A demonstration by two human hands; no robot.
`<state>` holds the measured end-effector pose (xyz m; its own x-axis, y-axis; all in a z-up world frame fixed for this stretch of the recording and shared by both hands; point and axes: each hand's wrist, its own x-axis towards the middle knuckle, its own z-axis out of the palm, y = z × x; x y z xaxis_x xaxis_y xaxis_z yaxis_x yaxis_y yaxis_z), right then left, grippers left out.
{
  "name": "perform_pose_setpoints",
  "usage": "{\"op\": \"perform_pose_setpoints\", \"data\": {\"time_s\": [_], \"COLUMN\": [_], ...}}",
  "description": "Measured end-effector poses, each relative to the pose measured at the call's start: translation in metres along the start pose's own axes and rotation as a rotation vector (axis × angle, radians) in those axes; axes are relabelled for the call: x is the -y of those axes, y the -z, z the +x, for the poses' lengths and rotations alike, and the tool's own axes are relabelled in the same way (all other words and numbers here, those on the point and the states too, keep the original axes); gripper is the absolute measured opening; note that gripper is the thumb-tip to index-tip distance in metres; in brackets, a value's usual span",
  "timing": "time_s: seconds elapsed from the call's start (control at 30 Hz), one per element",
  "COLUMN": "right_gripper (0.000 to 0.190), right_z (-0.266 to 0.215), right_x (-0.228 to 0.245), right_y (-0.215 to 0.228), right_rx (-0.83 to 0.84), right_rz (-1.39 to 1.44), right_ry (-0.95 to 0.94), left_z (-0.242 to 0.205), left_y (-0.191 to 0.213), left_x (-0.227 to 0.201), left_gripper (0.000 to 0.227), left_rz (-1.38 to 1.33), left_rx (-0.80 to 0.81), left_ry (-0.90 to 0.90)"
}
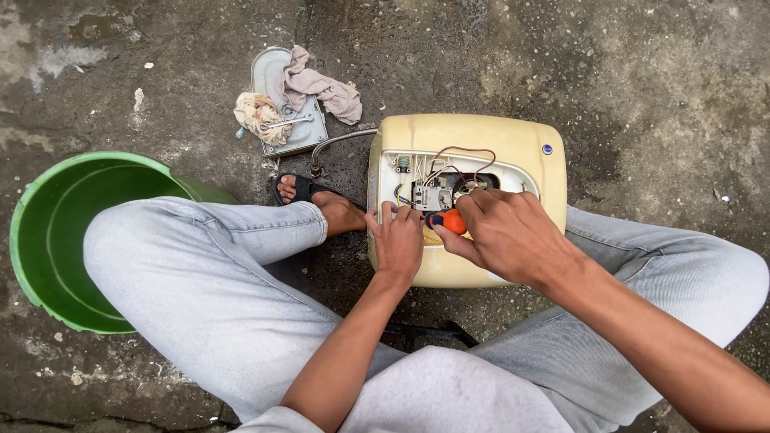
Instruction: Disassembling, cleaning, and reassembling a small electric water heater using a screwdriver, wrench, and cloth.
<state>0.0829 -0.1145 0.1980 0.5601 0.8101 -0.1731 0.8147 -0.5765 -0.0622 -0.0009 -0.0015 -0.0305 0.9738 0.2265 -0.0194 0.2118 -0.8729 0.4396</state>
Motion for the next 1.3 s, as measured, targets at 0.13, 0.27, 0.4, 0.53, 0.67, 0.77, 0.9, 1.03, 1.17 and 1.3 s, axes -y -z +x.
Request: {"op": "perform_pose_setpoints", "data": {"time_s": [0.13,0.27,0.4,0.53,0.67,0.77,0.9,1.03,1.17,1.3], "right_gripper": [0.045,0.045,0.04,0.028,0.021,0.015,0.023,0.024,0.02,0.017], "right_z": [-0.001,-0.002,-0.001,0.001,0.0,0.003,0.007,0.006,0.0,-0.002], "right_x": [0.003,0.007,0.016,0.026,0.026,0.021,0.013,0.022,0.026,0.031], "right_y": [-0.003,-0.006,-0.005,0.006,0.015,0.027,0.013,0.014,0.007,0.017], "right_rx": [-0.008,-0.051,-0.149,-0.125,-0.053,-0.01,-0.038,-0.053,-0.161,-0.15], "right_rz": [0.04,0.089,0.1,0.087,0.137,0.153,0.158,0.196,0.283,0.368], "right_ry": [-0.041,-0.08,-0.114,-0.06,-0.009,0.056,0.09,0.079,0.059,0.024], "left_z": [0.001,0.0,0.002,0.002,0.001,0.001,0.0,-0.002,-0.002,-0.004], "left_y": [0.005,-0.004,-0.003,0.001,-0.003,-0.007,-0.013,0.026,0.023,0.019], "left_x": [-0.001,0.003,0.003,0.003,0.005,0.008,0.011,-0.005,-0.003,0.003], "left_gripper": [0.005,0.008,0.015,0.015,0.012,0.008,0.004,0.002,0.009,0.007], "left_rz": [-0.007,-0.011,0.016,0.015,0.006,0.02,0.03,0.043,-0.066,-0.099], "left_rx": [0.008,-0.033,-0.052,-0.029,-0.018,-0.063,-0.092,-0.092,-0.112,-0.091], "left_ry": [0.006,-0.013,-0.03,-0.021,-0.031,-0.053,-0.066,-0.066,-0.084,-0.086]}}
